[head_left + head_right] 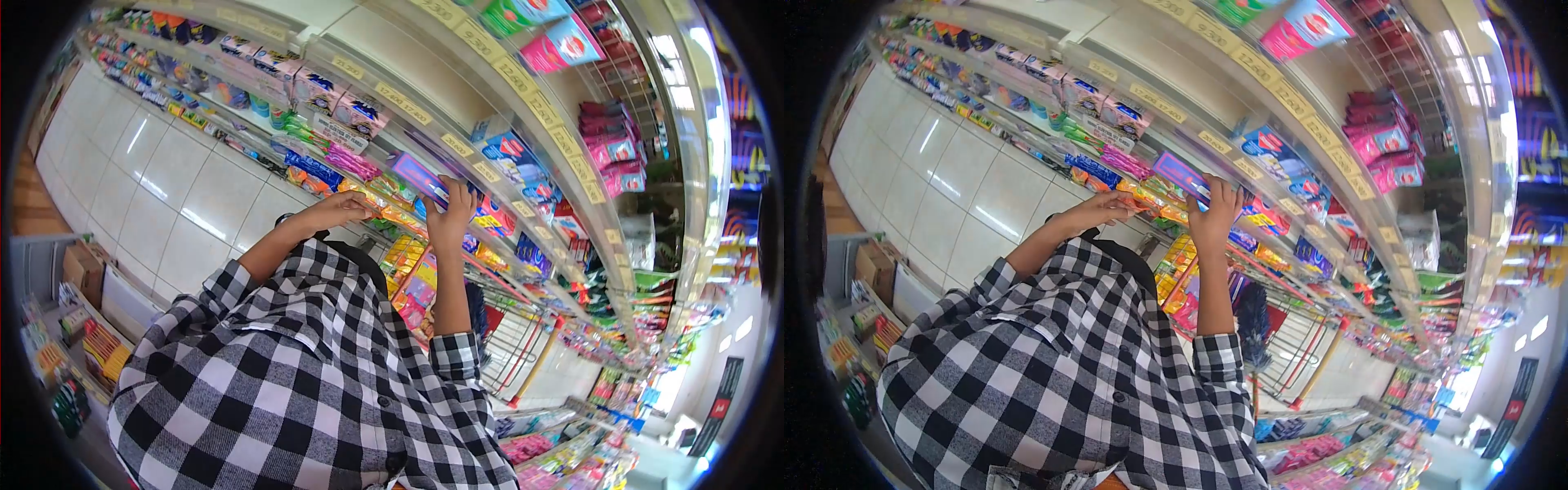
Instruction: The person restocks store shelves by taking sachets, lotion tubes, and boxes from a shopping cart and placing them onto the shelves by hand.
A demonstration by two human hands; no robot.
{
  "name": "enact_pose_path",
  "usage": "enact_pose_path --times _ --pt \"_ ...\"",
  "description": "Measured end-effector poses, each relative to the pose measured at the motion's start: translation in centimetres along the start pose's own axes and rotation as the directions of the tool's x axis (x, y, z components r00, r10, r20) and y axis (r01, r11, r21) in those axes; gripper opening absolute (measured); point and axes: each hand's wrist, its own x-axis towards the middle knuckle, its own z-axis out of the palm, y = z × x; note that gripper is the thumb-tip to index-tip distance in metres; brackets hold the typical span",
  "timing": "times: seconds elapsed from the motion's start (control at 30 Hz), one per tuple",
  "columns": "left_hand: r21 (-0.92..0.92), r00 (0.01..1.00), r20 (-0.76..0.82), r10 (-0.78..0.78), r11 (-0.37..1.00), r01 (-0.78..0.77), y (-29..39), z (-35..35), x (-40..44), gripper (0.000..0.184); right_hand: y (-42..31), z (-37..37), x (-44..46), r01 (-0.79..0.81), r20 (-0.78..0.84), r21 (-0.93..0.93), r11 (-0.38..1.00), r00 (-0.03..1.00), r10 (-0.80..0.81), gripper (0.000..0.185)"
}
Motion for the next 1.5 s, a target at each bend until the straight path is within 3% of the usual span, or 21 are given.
enact_pose_path --times 0.2,0.27,0.37,0.47,0.6,0.73,0.87,0.93,0.97,1.03,1.1,1.13,1.2,1.27,1.43,1.5 --pt "0.006 0.994 -0.096 0.056 0.998 -0.056 -0.8 -1.5 -1.0 0.049 1.7 2.6 0.1 0.023 -0.076 -0.099 0.995 0.997 -0.031 0.048" --pt "-0.001 0.987 -0.145 0.074 0.997 -0.075 -2.0 -2.1 -0.9 0.047 2.3 3.2 0.4 -0.056 -0.078 -0.066 0.996 0.996 0.050 0.048" --pt "0.106 0.976 -0.185 0.113 0.990 -0.095 -4.2 -3.7 -0.1 0.046 3.1 3.9 0.9 0.002 -0.099 -0.129 0.992 0.995 -0.015 0.051" --pt "0.143 0.982 -0.180 0.058 0.989 -0.032 -5.3 -5.1 -0.3 0.046 4.4 5.2 1.5 -0.015 -0.157 -0.133 0.991 0.988 -0.006 0.050" --pt "0.092 0.955 -0.298 -0.015 0.995 0.044 -6.9 -7.2 -0.5 0.049 5.4 5.9 3.0 0.042 -0.191 -0.112 0.993 0.980 -0.063 0.050" --pt "0.143 0.921 -0.379 -0.091 0.977 0.156 -11.5 -9.8 -0.1 0.050 7.2 6.4 3.9 0.060 -0.106 -0.050 0.997 0.992 -0.065 0.054" --pt "0.166 0.902 -0.422 -0.088 0.971 0.173 -16.9 -13.0 -1.4 0.050 7.9 6.3 4.2 0.052 -0.075 -0.028 0.998 0.996 -0.054 0.053" --pt "0.186 0.839 -0.534 0.102 0.983 -0.001 -21.9 -14.9 -1.9 0.042 8.0 6.4 4.4 0.049 -0.048 -0.029 0.998 0.998 -0.050 0.053" --pt "0.187 0.840 -0.533 0.099 0.982 0.003 -24.8 -16.1 -2.4 0.042 7.6 6.3 4.4 0.055 -0.061 -0.065 0.996 0.996 -0.059 0.052" --pt "0.401 0.826 -0.559 0.075 0.896 0.191 -27.8 -17.1 -3.6 0.040 7.2 6.2 4.5 0.057 -0.074 -0.100 0.993 0.995 -0.064 0.052" --pt "0.189 0.742 -0.636 -0.209 0.891 0.412 -27.4 -15.8 -5.9 0.041 6.9 5.9 4.3 0.061 -0.076 -0.161 0.985 0.994 -0.074 0.046" --pt "0.190 0.743 -0.634 -0.212 0.889 0.416 -27.8 -15.5 -6.5 0.041 7.7 6.5 4.2 0.056 -0.074 -0.162 0.985 0.995 -0.069 0.046" --pt "0.096 0.699 -0.570 -0.431 0.810 0.578 -28.7 -15.6 -8.2 0.041 8.9 7.5 4.1 0.047 -0.096 -0.218 0.975 0.993 -0.070 0.038" --pt "0.047 0.640 -0.552 -0.534 0.746 0.664 -31.4 -15.9 -9.0 0.040 8.8 7.3 4.2 0.042 -0.096 -0.204 0.978 0.993 -0.063 0.039" --pt "0.033 0.611 -0.547 -0.572 0.715 0.699 -31.7 -14.6 -11.5 0.042 9.0 7.3 4.1 0.009 -0.038 -0.185 0.983 0.999 -0.017 0.039" --pt "0.023 0.628 -0.551 -0.550 0.742 0.670 -31.7 -14.6 -11.7 0.042 9.7 7.8 4.0 0.069 -0.145 -0.209 0.976 0.984 -0.101 0.027"
